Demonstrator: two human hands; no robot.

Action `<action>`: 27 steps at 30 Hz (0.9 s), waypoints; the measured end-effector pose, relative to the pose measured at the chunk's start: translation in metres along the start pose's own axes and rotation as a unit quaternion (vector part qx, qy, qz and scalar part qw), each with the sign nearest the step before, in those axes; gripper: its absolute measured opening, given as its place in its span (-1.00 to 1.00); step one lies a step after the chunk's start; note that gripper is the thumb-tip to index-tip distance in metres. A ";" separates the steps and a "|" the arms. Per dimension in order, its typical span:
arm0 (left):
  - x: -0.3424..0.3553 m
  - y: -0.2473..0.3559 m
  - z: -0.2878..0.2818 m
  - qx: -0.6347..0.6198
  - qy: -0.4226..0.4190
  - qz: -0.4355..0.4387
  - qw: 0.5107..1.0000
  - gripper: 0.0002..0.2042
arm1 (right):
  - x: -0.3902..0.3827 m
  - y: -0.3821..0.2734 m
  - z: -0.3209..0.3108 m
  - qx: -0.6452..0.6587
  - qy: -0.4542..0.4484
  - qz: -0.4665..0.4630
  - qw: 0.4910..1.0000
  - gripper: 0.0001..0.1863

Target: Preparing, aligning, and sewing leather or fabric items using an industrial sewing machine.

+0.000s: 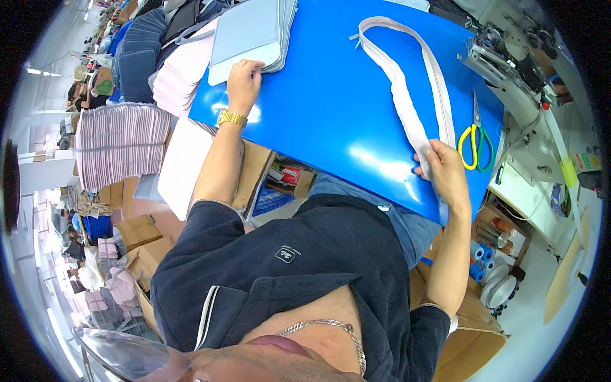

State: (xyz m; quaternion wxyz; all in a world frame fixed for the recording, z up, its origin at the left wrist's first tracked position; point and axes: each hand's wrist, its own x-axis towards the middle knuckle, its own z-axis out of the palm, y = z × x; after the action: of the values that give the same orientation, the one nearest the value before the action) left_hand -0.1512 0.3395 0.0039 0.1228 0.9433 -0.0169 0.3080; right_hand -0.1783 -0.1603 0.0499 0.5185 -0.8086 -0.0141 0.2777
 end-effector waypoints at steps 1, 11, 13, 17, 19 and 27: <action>-0.001 -0.002 0.003 -0.006 -0.020 -0.025 0.999 -0.77 | -0.003 -0.004 0.002 -0.014 0.002 0.024 1.000 -0.68; -0.002 -0.005 0.025 0.057 0.036 -0.003 0.998 -0.86 | -0.006 0.007 0.022 0.044 -0.019 -0.056 0.997 -0.75; 0.000 -0.011 0.023 0.057 0.019 -0.023 0.998 -0.91 | -0.006 0.012 0.020 0.038 -0.025 -0.043 0.998 -0.76; 0.003 0.020 0.006 -0.021 0.073 0.022 0.997 -0.89 | -0.003 0.006 0.027 0.054 0.007 0.004 0.999 -0.73; -0.008 0.070 -0.005 -0.101 0.026 0.075 0.992 -0.85 | 0.004 -0.001 0.042 0.106 0.033 -0.015 0.994 -0.71; -0.077 0.230 -0.018 -0.369 -0.242 0.138 0.887 -0.87 | 0.015 0.010 0.087 -0.024 0.073 -0.143 0.987 -0.67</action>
State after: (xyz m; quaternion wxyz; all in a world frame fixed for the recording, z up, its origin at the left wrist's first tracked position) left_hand -0.2481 0.1177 0.0236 0.4108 0.8632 -0.2882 0.0553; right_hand -0.2085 -0.0881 0.0084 0.5329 -0.8285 -0.0990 0.1407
